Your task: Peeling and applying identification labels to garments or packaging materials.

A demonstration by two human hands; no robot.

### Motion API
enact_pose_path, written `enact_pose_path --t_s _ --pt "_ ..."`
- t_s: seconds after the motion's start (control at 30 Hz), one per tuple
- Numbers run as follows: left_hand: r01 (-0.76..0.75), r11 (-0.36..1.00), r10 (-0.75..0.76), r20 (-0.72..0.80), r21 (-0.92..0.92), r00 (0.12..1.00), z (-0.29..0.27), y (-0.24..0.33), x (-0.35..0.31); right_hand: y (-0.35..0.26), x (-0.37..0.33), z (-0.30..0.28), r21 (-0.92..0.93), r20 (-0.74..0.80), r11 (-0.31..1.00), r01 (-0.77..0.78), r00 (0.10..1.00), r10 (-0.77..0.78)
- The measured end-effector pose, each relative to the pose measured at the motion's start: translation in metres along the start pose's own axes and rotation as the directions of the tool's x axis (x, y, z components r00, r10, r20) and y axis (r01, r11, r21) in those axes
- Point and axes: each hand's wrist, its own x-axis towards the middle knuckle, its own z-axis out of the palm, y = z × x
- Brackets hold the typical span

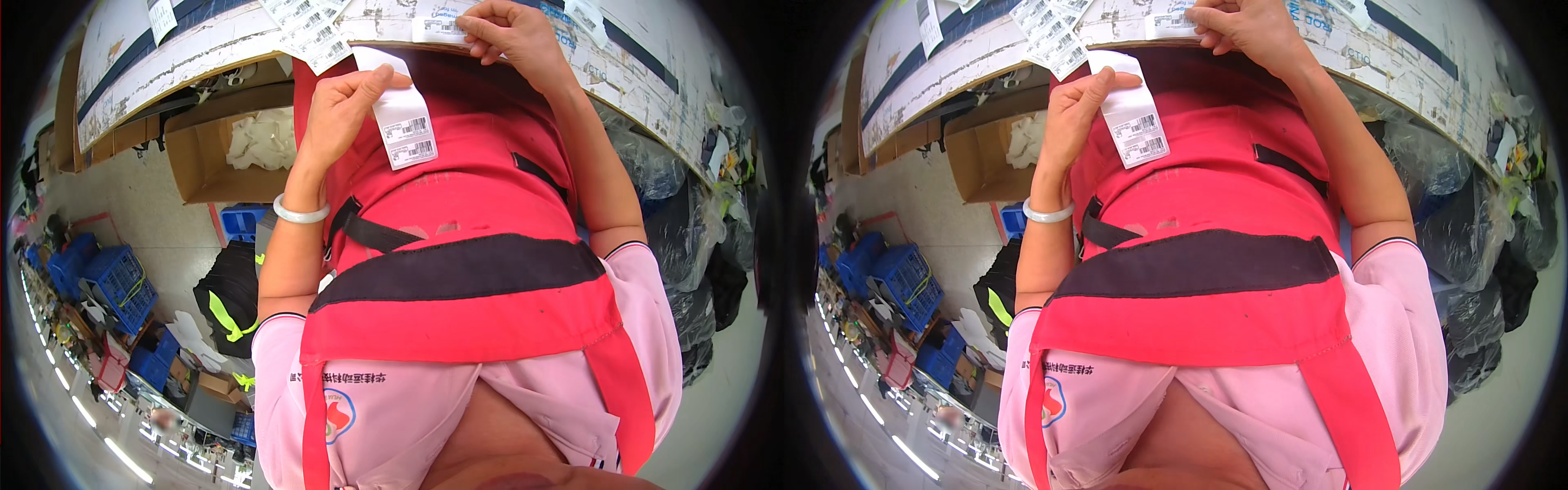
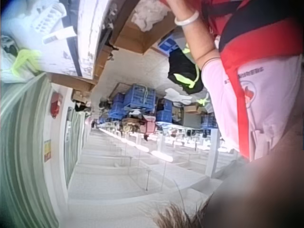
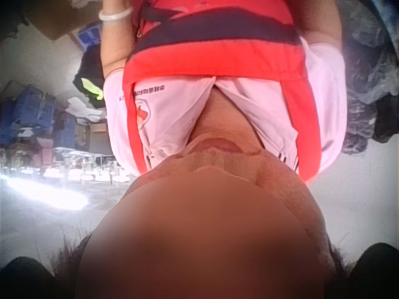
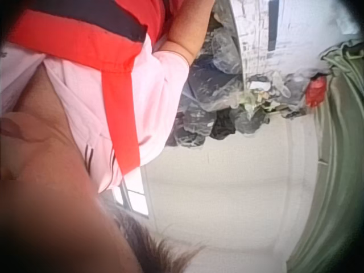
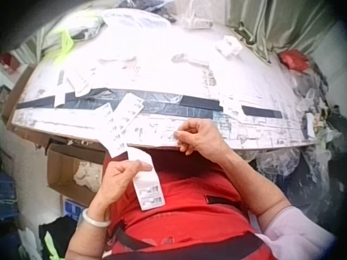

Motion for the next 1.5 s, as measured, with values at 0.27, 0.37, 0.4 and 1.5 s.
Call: enact_pose_path --t_s 0.27,0.37,0.4,1.5 --pt "0.005 0.999 -0.005 0.010 0.044 1.000 -0.002 0.000 0.000 0.011 0.007 0.002 -0.023 0.028 1.000 0.010 1.000 -0.009" --pt "0.011 1.000 -0.011 0.013 0.009 1.000 0.001 0.002 0.000 0.018 0.009 -0.001 0.015 0.040 0.999 0.033 0.999 -0.034" --pt "0.011 1.000 -0.011 0.012 0.008 1.000 0.001 0.002 -0.001 0.010 0.007 0.001 -0.020 0.025 1.000 0.022 0.999 -0.022" --pt "0.055 0.998 -0.055 -0.063 -0.007 0.996 0.004 -0.003 -0.009 0.023 -0.003 -0.058 -0.016 -0.158 0.990 0.139 0.978 -0.140"
